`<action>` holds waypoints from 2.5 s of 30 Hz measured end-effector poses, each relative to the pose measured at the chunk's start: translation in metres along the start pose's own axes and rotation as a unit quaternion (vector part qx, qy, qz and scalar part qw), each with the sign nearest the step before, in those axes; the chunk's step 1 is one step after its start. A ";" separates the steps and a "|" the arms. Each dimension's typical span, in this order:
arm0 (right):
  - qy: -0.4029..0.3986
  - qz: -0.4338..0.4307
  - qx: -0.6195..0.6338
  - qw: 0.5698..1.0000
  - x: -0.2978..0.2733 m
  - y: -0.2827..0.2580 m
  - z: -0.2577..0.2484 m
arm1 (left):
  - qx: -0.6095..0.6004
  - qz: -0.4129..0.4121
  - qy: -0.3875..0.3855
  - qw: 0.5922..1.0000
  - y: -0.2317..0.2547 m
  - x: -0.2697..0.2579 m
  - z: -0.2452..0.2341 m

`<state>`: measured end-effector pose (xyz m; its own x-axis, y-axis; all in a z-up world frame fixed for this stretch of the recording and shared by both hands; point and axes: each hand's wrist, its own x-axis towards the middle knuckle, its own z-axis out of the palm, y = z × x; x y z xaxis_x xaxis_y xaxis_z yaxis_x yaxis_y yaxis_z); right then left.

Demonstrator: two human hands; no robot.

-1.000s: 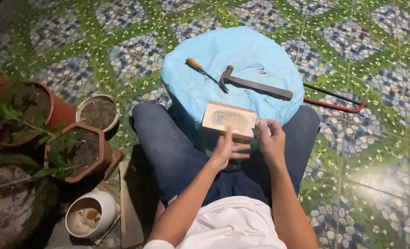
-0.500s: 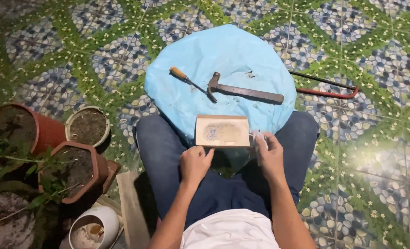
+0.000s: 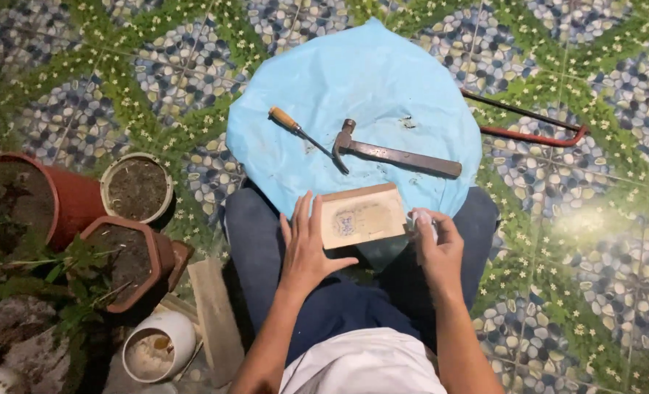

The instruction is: Sanding the surfaces and edges of a small wooden block by hand using sandpaper.

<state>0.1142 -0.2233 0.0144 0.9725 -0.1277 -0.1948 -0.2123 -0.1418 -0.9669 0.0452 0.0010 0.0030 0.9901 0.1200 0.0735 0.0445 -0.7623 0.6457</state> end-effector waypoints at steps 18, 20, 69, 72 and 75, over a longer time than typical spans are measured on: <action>-0.037 -0.053 -0.298 0.952 0.014 -0.020 0.001 | 0.088 0.017 -0.077 0.993 -0.009 0.029 0.033; -0.038 -0.062 -0.303 0.950 0.019 -0.022 0.004 | 0.082 0.017 -0.070 0.994 -0.006 0.033 0.027; -0.164 -0.269 -0.589 0.744 0.021 -0.015 0.012 | 0.183 0.005 -0.063 0.981 0.025 0.054 0.007; -0.177 -0.282 -0.604 0.724 0.018 -0.016 0.002 | 0.198 0.014 -0.053 0.979 0.025 0.054 0.007; -0.185 -0.290 -0.605 0.718 0.017 -0.013 -0.006 | 0.188 0.013 -0.046 0.981 0.024 0.055 0.006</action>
<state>0.1329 -0.2299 0.0245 0.8421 0.5355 -0.0643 0.5288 -0.8433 -0.0962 0.1014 -0.0147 0.0175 0.9986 0.0521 0.0066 0.0473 -0.9470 0.3176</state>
